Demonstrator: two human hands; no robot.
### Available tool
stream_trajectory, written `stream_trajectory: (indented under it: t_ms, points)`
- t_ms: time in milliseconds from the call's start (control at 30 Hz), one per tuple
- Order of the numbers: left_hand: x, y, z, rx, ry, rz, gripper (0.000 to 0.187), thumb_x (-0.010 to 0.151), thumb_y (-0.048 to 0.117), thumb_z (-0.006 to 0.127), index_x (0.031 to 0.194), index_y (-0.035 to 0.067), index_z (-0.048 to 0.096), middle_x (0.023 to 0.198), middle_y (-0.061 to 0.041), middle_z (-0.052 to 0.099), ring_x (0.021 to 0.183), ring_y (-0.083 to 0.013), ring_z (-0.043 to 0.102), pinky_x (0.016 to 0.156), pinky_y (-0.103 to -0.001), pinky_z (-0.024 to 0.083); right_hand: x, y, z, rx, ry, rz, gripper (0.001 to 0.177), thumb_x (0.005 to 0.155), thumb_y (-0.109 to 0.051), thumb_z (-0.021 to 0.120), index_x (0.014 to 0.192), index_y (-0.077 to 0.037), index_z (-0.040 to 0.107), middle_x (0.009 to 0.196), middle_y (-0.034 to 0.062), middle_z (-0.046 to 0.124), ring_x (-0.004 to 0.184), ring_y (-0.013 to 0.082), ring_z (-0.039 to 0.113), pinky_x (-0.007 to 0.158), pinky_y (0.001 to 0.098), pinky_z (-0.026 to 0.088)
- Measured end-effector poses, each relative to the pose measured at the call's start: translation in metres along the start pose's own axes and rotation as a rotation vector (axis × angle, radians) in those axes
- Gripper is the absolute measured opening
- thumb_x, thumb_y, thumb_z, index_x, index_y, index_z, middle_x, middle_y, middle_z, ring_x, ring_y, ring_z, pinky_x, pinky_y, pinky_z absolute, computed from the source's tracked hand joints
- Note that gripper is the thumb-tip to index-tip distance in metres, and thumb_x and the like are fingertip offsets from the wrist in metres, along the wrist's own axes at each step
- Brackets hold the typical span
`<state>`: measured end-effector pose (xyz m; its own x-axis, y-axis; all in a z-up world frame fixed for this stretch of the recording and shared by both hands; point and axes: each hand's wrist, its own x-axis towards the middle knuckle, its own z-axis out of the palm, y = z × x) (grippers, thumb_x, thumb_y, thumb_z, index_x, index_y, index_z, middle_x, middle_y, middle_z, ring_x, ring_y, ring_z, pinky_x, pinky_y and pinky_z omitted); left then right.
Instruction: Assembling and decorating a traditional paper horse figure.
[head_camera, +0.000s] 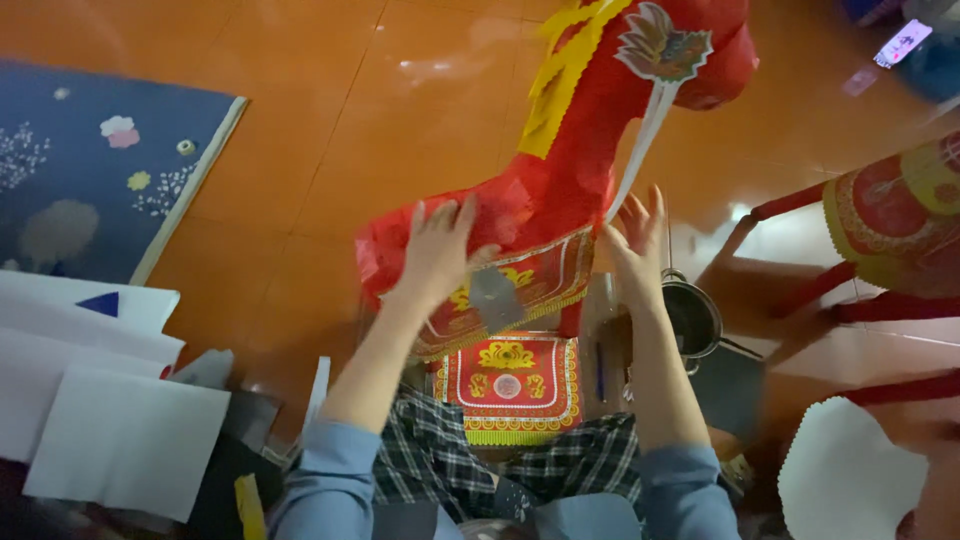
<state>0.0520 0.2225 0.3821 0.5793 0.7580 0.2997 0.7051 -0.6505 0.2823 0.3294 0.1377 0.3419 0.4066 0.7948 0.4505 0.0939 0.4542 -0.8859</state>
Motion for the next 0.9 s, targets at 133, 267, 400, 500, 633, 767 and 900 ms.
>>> stream_trajectory:
  t_ms: [133, 267, 400, 500, 633, 767, 900]
  points:
    - [-0.032, -0.034, -0.063, -0.165, -0.019, -0.087, 0.074, 0.092, 0.051, 0.058, 0.149, 0.008, 0.037, 0.144, -0.025, 0.045, 0.141, -0.0372, 0.035, 0.116, -0.056, 0.012, -0.046, 0.002, -0.016, -0.292, 0.208, -0.013, 0.06, 0.097, 0.007, 0.053, 0.15, -0.009, 0.03, 0.135, 0.0265, 0.045, 0.127, 0.0452, 0.047, 0.103, 0.0562, 0.041]
    - [-0.074, -0.082, -0.077, -0.413, -0.06, -0.276, 0.091, 0.08, 0.042, 0.075, 0.151, 0.007, 0.031, 0.152, -0.028, 0.03, 0.142, -0.0441, 0.026, 0.117, -0.056, 0.018, -0.083, -0.018, 0.032, -0.613, 0.136, -0.297, 0.049, 0.085, 0.011, 0.058, 0.129, -0.009, 0.059, 0.125, 0.0142, 0.057, 0.12, 0.0315, 0.057, 0.1, 0.0405, 0.046]
    - [-0.091, -0.091, -0.074, -0.523, -0.135, -0.293, 0.105, 0.074, 0.052, 0.078, 0.152, 0.007, 0.026, 0.154, -0.029, 0.022, 0.143, -0.0459, 0.022, 0.117, -0.055, 0.022, -0.095, -0.001, 0.08, -0.901, -0.245, -0.706, 0.05, 0.079, 0.005, 0.055, 0.126, -0.009, 0.064, 0.142, 0.0102, 0.054, 0.134, 0.0271, 0.047, 0.114, 0.0407, 0.029]
    - [-0.089, -0.098, -0.059, -0.569, -0.141, -0.344, 0.101, 0.077, 0.054, 0.075, 0.154, 0.013, 0.024, 0.153, -0.027, 0.025, 0.142, -0.0434, 0.026, 0.116, -0.054, 0.024, -0.088, -0.005, 0.097, -1.05, -0.227, -0.726, 0.044, 0.086, -0.003, 0.051, 0.129, -0.005, 0.061, 0.147, 0.0105, 0.049, 0.137, 0.0263, 0.045, 0.115, 0.0421, 0.025]
    - [-0.088, -0.095, -0.063, -0.529, -0.172, -0.344, 0.099, 0.079, 0.057, 0.073, 0.154, 0.014, 0.025, 0.152, -0.026, 0.028, 0.142, -0.0428, 0.027, 0.115, -0.055, 0.026, -0.086, -0.004, 0.094, -1.123, -0.212, -0.738, 0.043, 0.087, -0.005, 0.049, 0.129, -0.007, 0.061, 0.147, 0.0089, 0.049, 0.137, 0.0238, 0.045, 0.115, 0.0424, 0.025]
    - [-0.094, -0.086, -0.073, -0.594, -0.135, -0.319, 0.093, 0.081, 0.05, 0.072, 0.153, 0.011, 0.027, 0.151, -0.027, 0.03, 0.139, -0.0475, 0.03, 0.111, -0.06, 0.028, -0.079, -0.007, 0.089, -1.099, -0.185, -0.78, 0.042, 0.084, -0.007, 0.056, 0.125, -0.004, 0.063, 0.142, 0.0117, 0.052, 0.134, 0.0266, 0.048, 0.115, 0.0423, 0.027]
    - [-0.093, -0.083, -0.073, -0.574, -0.106, -0.322, 0.089, 0.082, 0.045, 0.073, 0.152, 0.012, 0.028, 0.15, -0.028, 0.031, 0.138, -0.0501, 0.031, 0.111, -0.063, 0.029, -0.078, -0.008, 0.1, -1.133, -0.176, -0.8, 0.039, 0.084, -0.004, 0.056, 0.122, -0.006, 0.065, 0.137, 0.0113, 0.054, 0.135, 0.0269, 0.046, 0.116, 0.0427, 0.027]
